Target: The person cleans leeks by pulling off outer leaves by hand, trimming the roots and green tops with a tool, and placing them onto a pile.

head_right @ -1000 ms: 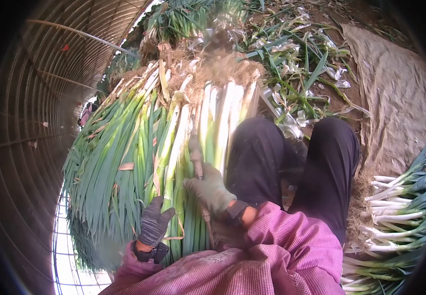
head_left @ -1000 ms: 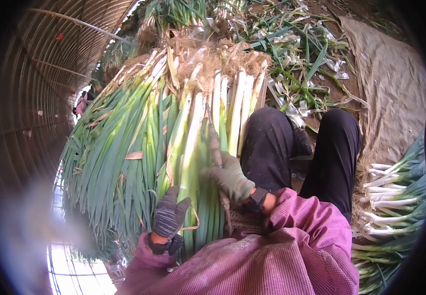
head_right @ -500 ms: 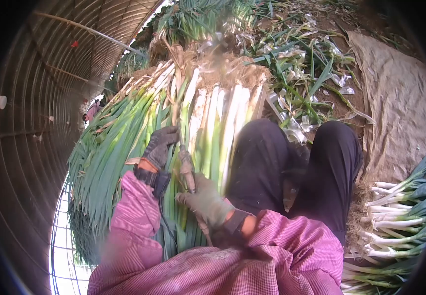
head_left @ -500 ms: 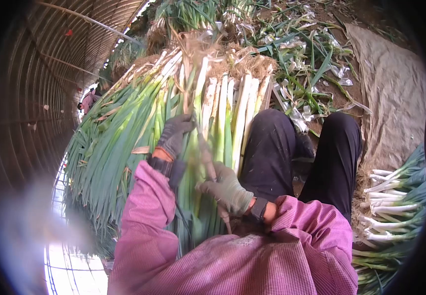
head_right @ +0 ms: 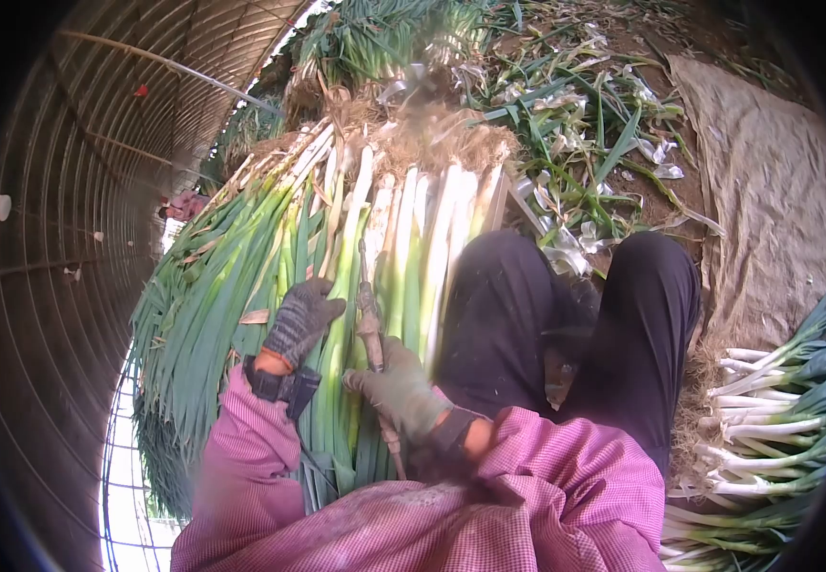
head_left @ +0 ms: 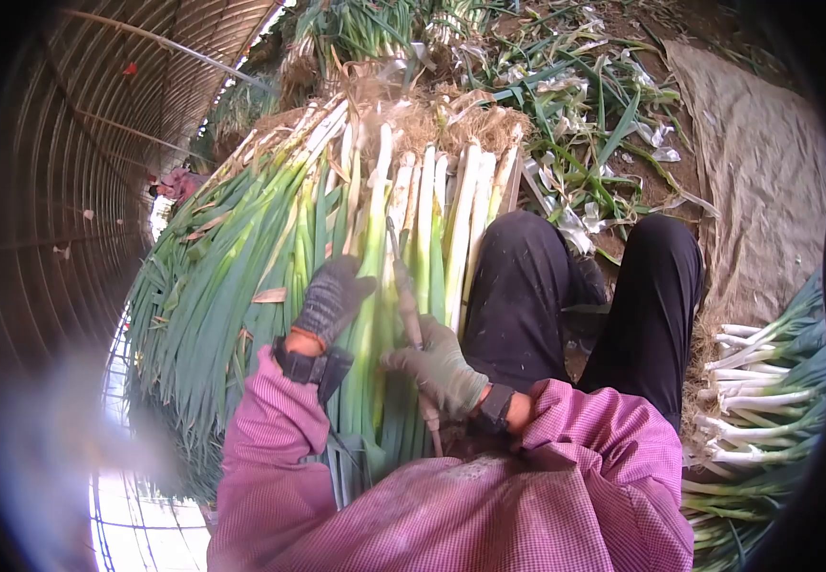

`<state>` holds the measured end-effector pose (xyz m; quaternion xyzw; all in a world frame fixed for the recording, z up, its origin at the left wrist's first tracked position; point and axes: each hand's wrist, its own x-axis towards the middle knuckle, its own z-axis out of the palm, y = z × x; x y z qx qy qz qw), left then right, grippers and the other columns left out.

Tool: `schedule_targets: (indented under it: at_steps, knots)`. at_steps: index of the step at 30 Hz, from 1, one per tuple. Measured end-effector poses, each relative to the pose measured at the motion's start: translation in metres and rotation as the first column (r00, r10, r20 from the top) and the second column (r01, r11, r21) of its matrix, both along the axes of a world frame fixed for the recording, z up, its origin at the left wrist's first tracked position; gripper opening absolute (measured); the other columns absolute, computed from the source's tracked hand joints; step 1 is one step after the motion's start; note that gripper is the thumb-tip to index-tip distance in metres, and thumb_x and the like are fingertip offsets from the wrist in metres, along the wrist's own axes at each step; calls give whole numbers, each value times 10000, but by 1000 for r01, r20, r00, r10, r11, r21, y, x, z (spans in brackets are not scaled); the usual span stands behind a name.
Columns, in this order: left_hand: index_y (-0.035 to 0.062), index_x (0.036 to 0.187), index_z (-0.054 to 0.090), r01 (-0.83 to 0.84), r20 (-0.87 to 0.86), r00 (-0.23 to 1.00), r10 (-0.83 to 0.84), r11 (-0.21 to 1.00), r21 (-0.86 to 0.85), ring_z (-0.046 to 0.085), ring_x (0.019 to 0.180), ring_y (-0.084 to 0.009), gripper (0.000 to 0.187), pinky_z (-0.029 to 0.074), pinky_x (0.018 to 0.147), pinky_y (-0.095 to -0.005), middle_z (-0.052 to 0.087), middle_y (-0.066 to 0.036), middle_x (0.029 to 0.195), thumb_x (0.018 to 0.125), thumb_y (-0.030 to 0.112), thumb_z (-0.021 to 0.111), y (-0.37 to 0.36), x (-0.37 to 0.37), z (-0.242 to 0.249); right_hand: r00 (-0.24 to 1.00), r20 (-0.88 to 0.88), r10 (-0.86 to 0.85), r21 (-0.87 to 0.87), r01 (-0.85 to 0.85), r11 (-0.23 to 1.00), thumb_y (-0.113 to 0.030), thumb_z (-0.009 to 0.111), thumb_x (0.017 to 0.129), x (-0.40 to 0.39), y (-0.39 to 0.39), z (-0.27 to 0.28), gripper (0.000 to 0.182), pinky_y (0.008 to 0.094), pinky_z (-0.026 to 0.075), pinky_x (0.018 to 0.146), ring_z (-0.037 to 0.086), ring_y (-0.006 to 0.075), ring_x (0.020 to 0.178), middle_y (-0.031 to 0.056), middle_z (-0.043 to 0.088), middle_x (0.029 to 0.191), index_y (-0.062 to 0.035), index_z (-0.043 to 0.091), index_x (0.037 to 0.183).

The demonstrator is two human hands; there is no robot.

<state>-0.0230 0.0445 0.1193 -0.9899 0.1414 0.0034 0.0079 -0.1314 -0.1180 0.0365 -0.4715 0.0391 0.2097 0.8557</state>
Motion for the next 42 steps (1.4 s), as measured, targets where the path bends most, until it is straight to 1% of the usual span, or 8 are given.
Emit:
schedule_targets:
  at_steps: [15,19,25,26,29,33,39,42]
  knots:
    - [-10,1036,664,240,28,968,-249,954,180,639,823,-354,274,515,698,-397,631,-225,952,842,184,667,52,-168,9,974,185,128,17,-134,991,-94,747,759,-5,0,5,549,302,469,797,566,202,903,108,596,973,50,514,1235]
    - [-23,1022,661,-96,-152,988,37,911,-401,623,745,-275,246,499,650,-346,619,-186,882,826,126,662,50,-193,-5,989,82,121,48,-125,991,-69,727,764,-1,-3,1,526,307,474,795,562,180,897,108,590,977,49,510,1228]
    - [-34,970,647,-39,-163,986,-35,901,-433,592,616,-225,183,468,560,-330,608,-138,833,818,68,643,22,-178,-14,991,-13,-134,-22,134,991,-88,721,773,-5,-1,0,463,336,498,754,587,196,843,117,604,936,47,525,1169]
    - [-30,965,646,247,-20,966,-259,940,-235,613,664,-223,146,471,576,-345,607,-140,825,844,40,606,25,-168,-20,985,-20,-171,-37,170,985,-94,720,775,-3,-2,-1,448,337,504,742,592,198,830,114,607,928,46,529,1155]
    - [-17,988,652,358,49,933,-355,910,-208,642,754,-281,154,502,646,-355,637,-166,895,870,39,570,-11,-132,-24,978,-3,-207,-35,207,978,-103,720,776,2,-6,-8,441,328,514,717,609,202,810,111,618,915,48,532,1145]
    - [67,1148,612,191,-147,955,-259,911,-365,626,881,-343,299,514,778,-407,629,-174,1017,860,150,597,-7,-87,-78,968,-162,-189,14,194,981,-80,704,784,22,-34,7,359,342,540,698,641,220,786,138,629,923,49,528,1068]
    - [81,1070,570,157,307,940,-150,988,2,635,828,-361,300,504,691,-471,612,-187,1039,827,240,641,-22,-68,-47,983,-37,-180,10,181,983,-40,715,764,5,-13,11,344,270,504,697,589,138,774,59,607,879,15,548,1061]
    - [-2,1206,526,-168,14,985,170,957,238,643,926,-347,462,524,768,-432,634,-220,1016,789,152,652,-16,-69,-44,995,-94,37,-75,-44,996,-96,742,765,-25,-2,21,388,292,507,703,601,171,776,87,622,901,28,547,1075]
